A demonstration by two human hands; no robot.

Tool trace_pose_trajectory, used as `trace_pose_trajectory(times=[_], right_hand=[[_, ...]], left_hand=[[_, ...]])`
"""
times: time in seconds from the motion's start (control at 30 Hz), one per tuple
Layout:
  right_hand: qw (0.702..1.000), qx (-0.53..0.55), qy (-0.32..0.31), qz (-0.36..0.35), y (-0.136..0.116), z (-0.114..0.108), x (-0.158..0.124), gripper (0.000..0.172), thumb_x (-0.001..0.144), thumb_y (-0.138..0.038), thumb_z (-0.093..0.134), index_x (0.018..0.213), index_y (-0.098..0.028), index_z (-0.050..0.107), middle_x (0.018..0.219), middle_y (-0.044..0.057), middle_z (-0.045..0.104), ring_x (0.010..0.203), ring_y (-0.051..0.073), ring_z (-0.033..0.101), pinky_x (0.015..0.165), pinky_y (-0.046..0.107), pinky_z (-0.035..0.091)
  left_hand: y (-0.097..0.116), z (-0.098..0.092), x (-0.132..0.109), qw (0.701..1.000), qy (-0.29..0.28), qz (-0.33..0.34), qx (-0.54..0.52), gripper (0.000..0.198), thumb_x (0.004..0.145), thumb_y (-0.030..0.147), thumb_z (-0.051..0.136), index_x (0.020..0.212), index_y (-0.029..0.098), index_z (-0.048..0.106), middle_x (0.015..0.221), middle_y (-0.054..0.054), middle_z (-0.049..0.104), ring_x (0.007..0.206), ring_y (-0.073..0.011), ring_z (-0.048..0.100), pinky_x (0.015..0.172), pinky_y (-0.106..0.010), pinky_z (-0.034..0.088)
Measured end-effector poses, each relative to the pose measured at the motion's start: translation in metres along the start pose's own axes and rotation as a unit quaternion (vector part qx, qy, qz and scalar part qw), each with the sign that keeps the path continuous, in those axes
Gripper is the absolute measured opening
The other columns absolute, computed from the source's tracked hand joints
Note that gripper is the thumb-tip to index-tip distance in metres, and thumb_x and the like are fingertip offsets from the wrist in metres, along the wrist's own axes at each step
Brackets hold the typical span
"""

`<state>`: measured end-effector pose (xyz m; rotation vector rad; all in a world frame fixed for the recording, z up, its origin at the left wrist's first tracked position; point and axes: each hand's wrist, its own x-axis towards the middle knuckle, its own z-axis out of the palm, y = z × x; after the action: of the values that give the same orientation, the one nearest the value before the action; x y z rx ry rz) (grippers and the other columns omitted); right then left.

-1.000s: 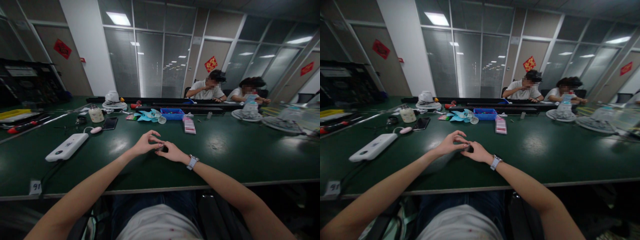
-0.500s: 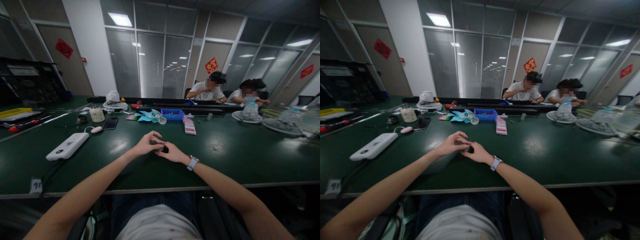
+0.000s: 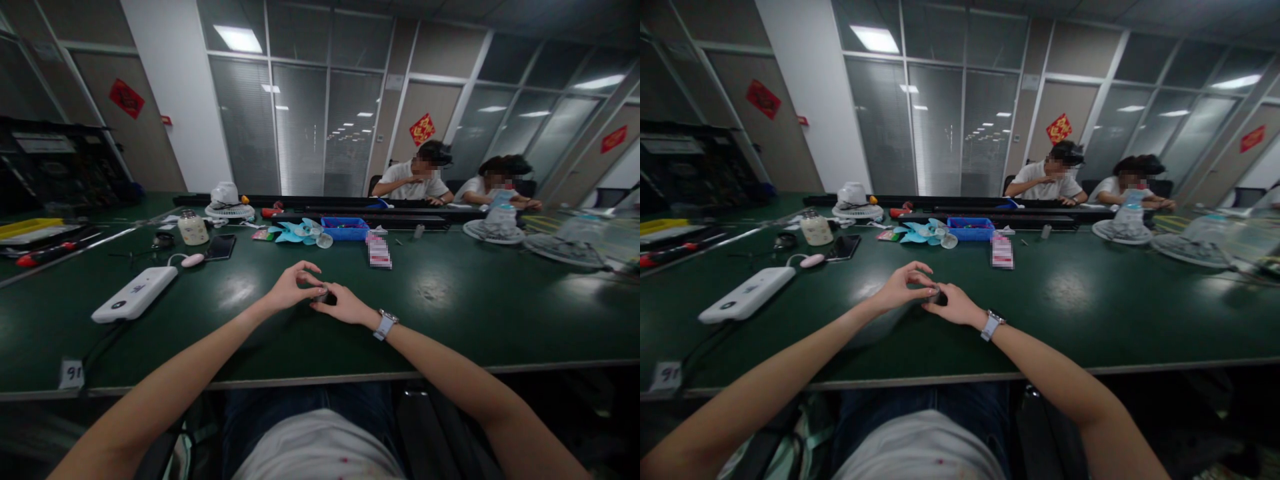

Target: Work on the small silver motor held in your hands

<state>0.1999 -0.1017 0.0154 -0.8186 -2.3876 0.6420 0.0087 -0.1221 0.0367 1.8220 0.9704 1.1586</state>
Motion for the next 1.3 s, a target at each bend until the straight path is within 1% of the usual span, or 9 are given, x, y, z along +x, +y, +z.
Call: trace_pose_trajectory(times=[0.17,0.33,0.43,0.57,0.77,0.87,1.03,1.2,1.3], right_hand=[[1.0,0.006,0.007,0.0,0.0012,0.001,0.0004,0.033,0.083,-0.038,0.068,0.106,-0.015,0.065,0.1,0.007,0.068,0.088,0.02,0.062,0.077,0.032,0.046],[1.0,0.008,0.001,-0.003,0.0037,0.0014,0.0004,0.038,0.084,-0.043,0.067,0.111,-0.016,0.065,0.093,0.005,0.069,0.082,0.02,0.062,0.072,0.03,0.047],[1.0,0.004,0.004,-0.002,0.004,0.0013,0.0,0.039,0.083,-0.044,0.067,0.111,-0.016,0.065,0.094,0.006,0.069,0.083,0.02,0.062,0.071,0.03,0.047],[1.0,-0.008,0.003,-0.011,0.0028,0.0009,-0.0001,0.041,0.084,-0.041,0.066,0.115,-0.015,0.062,0.1,0.008,0.068,0.088,0.021,0.062,0.077,0.033,0.046],[1.0,-0.011,-0.001,0.003,0.002,0.0006,0.0003,0.036,0.083,-0.042,0.067,0.105,-0.013,0.063,0.097,0.009,0.067,0.084,0.021,0.06,0.074,0.033,0.045],[1.0,-0.005,0.002,-0.001,0.0031,0.001,0.0003,0.036,0.084,-0.041,0.067,0.105,-0.014,0.063,0.096,0.008,0.067,0.084,0.021,0.06,0.073,0.032,0.045],[1.0,0.0,0.002,0.002,0.0052,0.0022,0.0006,0.038,0.083,-0.041,0.068,0.109,-0.014,0.064,0.096,0.008,0.068,0.085,0.02,0.061,0.074,0.031,0.045],[1.0,0.006,0.001,-0.005,0.0044,0.0021,0.001,0.039,0.084,-0.042,0.067,0.113,-0.016,0.064,0.095,0.007,0.068,0.083,0.02,0.061,0.072,0.03,0.046],[1.0,-0.004,0.004,-0.001,0.0038,0.0018,0.001,0.042,0.083,-0.043,0.067,0.114,-0.014,0.063,0.093,0.008,0.068,0.082,0.021,0.061,0.071,0.031,0.046]], left_hand=[[0.0009,0.001,-0.0013,0.999,-0.026,-0.013,-0.024,0.046,0.072,0.031,0.079,0.107,0.016,0.053,0.091,-0.009,0.077,0.085,-0.022,0.072,0.079,-0.034,0.052],[0.003,0.0034,-0.0009,0.997,-0.057,-0.02,-0.051,0.043,0.075,0.033,0.077,0.106,0.015,0.054,0.097,-0.011,0.076,0.088,-0.021,0.071,0.078,-0.032,0.051],[0.0033,0.0027,-0.0008,0.998,-0.051,-0.011,-0.028,0.041,0.075,0.032,0.077,0.105,0.016,0.055,0.094,-0.01,0.076,0.086,-0.0209,0.071,0.078,-0.032,0.051],[0.001,0.0011,-0.0005,1.0,-0.025,-0.002,-0.006,0.042,0.072,0.031,0.079,0.103,0.016,0.056,0.084,-0.006,0.076,0.082,-0.0204,0.071,0.08,-0.034,0.051],[-0.0023,0.0009,0.0008,1.0,-0.005,0.003,-0.001,0.042,0.069,0.03,0.081,0.1,0.016,0.056,0.073,-0.001,0.072,0.076,-0.0186,0.07,0.078,-0.033,0.052],[-0.0012,0.0004,0.0004,1.0,-0.007,0.002,0.013,0.043,0.07,0.031,0.08,0.103,0.015,0.056,0.078,-0.004,0.074,0.08,-0.0201,0.07,0.079,-0.034,0.052],[0.0011,0.0006,-0.0009,1.0,-0.029,0.0,0.007,0.043,0.074,0.03,0.078,0.106,0.015,0.054,0.091,-0.009,0.076,0.086,-0.0211,0.07,0.082,-0.035,0.051],[0.0023,0.0027,-0.0008,0.999,-0.048,-0.007,-0.015,0.04,0.076,0.031,0.076,0.106,0.015,0.054,0.095,-0.011,0.076,0.087,-0.0209,0.07,0.079,-0.033,0.051],[0.0011,0.0024,-0.0002,0.999,-0.04,-0.002,-0.004,0.038,0.075,0.03,0.077,0.104,0.015,0.056,0.093,-0.009,0.075,0.085,-0.0194,0.07,0.079,-0.032,0.05]])
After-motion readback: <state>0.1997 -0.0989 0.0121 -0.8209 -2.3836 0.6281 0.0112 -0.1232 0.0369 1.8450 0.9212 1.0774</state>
